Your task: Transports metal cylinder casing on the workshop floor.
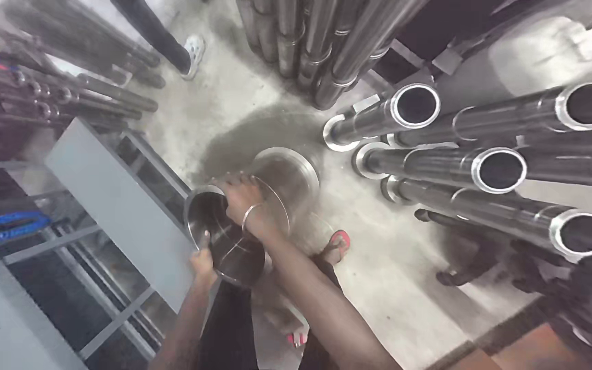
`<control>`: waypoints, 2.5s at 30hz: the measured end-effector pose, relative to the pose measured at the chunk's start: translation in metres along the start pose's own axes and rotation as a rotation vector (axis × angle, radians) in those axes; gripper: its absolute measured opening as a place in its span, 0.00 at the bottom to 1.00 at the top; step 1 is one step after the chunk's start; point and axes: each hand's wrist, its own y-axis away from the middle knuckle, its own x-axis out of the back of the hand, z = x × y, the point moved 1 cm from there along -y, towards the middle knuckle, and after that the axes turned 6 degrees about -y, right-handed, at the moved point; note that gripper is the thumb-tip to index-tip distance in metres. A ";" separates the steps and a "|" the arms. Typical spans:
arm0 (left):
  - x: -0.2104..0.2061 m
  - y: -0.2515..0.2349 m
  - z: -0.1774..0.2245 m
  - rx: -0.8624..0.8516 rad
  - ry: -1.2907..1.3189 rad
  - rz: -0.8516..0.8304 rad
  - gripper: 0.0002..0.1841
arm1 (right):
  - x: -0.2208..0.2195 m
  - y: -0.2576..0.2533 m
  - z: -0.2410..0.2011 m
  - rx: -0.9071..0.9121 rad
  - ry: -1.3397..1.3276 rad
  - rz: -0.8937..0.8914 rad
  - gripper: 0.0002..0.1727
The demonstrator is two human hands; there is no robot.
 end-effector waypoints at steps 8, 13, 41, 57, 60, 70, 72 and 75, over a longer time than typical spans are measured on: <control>-0.001 -0.010 0.015 0.100 -0.036 0.078 0.28 | -0.057 0.054 0.037 -0.197 -0.099 0.641 0.54; 0.002 -0.015 0.023 0.169 0.022 0.071 0.27 | -0.078 0.037 0.025 -0.182 -0.174 0.652 0.53; 0.056 -0.119 0.132 -0.626 -0.327 -0.221 0.69 | 0.017 -0.144 -0.088 -0.055 0.171 -0.257 0.48; 0.008 -0.157 0.250 -0.739 -0.358 -0.385 0.21 | -0.052 -0.041 0.004 -0.081 -0.248 0.809 0.42; 0.006 -0.159 0.256 -0.655 -0.345 -0.320 0.18 | -0.032 -0.060 -0.009 -0.036 -0.158 0.822 0.47; 0.008 -0.187 0.278 -0.386 -0.300 -0.170 0.20 | 0.038 -0.138 -0.058 -0.027 -0.029 0.554 0.48; 0.009 -0.190 0.280 -0.341 -0.266 -0.155 0.20 | 0.054 -0.157 -0.071 -0.048 -0.024 0.449 0.48; 0.008 -0.191 0.276 -0.316 -0.185 -0.139 0.21 | 0.081 -0.181 -0.092 -0.088 0.013 0.308 0.47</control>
